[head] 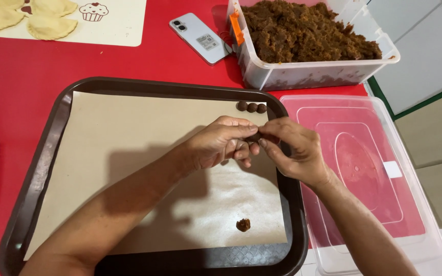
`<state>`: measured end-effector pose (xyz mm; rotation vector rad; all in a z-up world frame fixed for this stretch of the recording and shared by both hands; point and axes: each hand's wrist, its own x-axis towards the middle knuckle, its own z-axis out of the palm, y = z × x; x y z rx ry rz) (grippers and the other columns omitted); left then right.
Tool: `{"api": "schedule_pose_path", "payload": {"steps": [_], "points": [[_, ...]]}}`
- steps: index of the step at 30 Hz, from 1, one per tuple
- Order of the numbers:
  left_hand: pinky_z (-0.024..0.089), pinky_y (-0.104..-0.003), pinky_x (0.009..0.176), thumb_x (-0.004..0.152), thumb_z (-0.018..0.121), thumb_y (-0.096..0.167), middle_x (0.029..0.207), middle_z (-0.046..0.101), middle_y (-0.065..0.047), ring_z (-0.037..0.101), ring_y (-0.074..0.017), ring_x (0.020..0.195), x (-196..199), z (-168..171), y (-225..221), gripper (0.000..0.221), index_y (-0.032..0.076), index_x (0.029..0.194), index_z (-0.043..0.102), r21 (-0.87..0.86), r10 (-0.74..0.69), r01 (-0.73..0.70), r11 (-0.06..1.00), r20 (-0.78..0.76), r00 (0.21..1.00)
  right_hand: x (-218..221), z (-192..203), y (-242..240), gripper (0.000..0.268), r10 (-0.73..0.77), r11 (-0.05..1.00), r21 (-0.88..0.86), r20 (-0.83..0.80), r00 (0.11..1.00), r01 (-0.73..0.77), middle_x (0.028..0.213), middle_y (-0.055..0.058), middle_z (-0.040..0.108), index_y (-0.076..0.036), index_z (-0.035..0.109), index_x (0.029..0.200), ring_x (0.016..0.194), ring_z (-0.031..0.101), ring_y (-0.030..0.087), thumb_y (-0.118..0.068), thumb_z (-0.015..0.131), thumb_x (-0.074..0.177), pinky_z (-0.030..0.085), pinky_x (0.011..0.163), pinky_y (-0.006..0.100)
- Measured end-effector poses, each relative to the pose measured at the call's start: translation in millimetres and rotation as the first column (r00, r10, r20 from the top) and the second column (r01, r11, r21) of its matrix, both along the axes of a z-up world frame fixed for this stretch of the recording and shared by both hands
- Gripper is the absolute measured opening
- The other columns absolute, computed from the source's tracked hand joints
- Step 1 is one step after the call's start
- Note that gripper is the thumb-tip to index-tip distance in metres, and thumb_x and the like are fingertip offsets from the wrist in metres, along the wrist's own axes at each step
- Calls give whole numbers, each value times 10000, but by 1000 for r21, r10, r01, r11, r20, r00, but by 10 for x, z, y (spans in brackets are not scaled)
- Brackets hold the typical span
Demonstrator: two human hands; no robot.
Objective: Rolling small portions of filling into uniform balls and arranging them on a baking tray.
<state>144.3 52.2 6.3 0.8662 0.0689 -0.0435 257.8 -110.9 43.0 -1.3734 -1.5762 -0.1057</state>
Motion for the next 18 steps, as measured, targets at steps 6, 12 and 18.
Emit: {"api": "schedule_pose_path", "payload": {"steps": [6, 12, 18], "points": [[643, -470, 549, 1026, 631, 227, 773, 637, -253, 532, -124, 455, -6, 49, -15, 323, -92, 1001, 585, -24, 6, -6, 1000, 12, 1000, -8, 44, 21, 195, -7, 1000, 16, 51, 999, 6, 946, 190, 716, 42, 742, 1071, 693, 659, 287, 30, 757, 877, 557, 601, 364], [631, -461, 505, 1039, 621, 296, 732, 641, -260, 500, -111, 400, -33, 60, -22, 370, -72, 1023, 579, 6, 1, -1, 1000, -10, 1000, 14, -7, 21, 120, 23, 1000, 5, 52, 998, -23, 915, 201, 706, 47, 739, 1001, 712, 692, 326, 54, 743, 881, 564, 609, 366], [621, -457, 480, 1031, 626, 337, 710, 642, -268, 487, -106, 364, -23, 66, -20, 411, -72, 1029, 585, 30, 8, -6, 1000, -55, 998, -26, 30, 38, 111, -9, 1000, 3, 60, 998, 8, 886, 190, 710, 37, 746, 976, 689, 698, 329, 67, 739, 870, 561, 587, 374]]}}
